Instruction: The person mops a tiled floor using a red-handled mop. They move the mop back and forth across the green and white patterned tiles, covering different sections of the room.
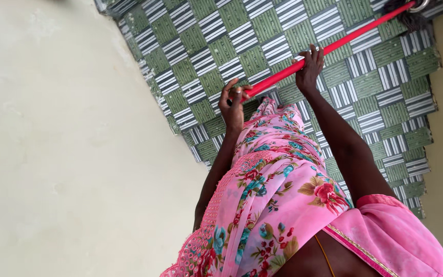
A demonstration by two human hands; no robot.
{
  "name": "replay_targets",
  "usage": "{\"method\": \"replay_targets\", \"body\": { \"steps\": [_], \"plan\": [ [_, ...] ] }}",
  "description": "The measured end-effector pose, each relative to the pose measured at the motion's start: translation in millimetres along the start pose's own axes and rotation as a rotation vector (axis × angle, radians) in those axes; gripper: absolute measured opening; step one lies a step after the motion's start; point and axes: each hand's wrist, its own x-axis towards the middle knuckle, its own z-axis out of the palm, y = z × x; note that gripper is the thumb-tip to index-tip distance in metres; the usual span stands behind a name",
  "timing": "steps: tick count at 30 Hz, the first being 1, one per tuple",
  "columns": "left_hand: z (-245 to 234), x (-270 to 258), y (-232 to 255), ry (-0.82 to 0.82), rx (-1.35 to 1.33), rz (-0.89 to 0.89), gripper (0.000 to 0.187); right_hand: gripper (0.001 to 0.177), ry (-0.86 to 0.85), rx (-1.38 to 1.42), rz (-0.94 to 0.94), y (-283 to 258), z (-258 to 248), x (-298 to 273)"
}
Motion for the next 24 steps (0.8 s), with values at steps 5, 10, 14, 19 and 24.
{"method": "replay_targets", "body": {
  "steps": [5,10,14,19,24],
  "plan": [
    [-89,-28,93,0.139,0.036,0.064,0.023,0.030,-0.146,0.134,0.015,-108,78,-24],
    [-147,-95,196,0.280,0.089,0.250,0.012,0.029,-0.341,0.271,-0.233,-229,127,-65],
    [-175,-176,269,0.469,0.197,0.400,0.013,0.032,-0.521,0.352,-0.431,-330,153,-115],
    [-171,-284,306,0.705,0.310,0.597,0.010,0.039,-0.791,0.403,-0.754,-420,161,-181],
    [-151,-384,329,1.090,0.561,0.763,0.013,0.036,-1.053,0.456,-1.062,-479,138,-267]
  ]
}}
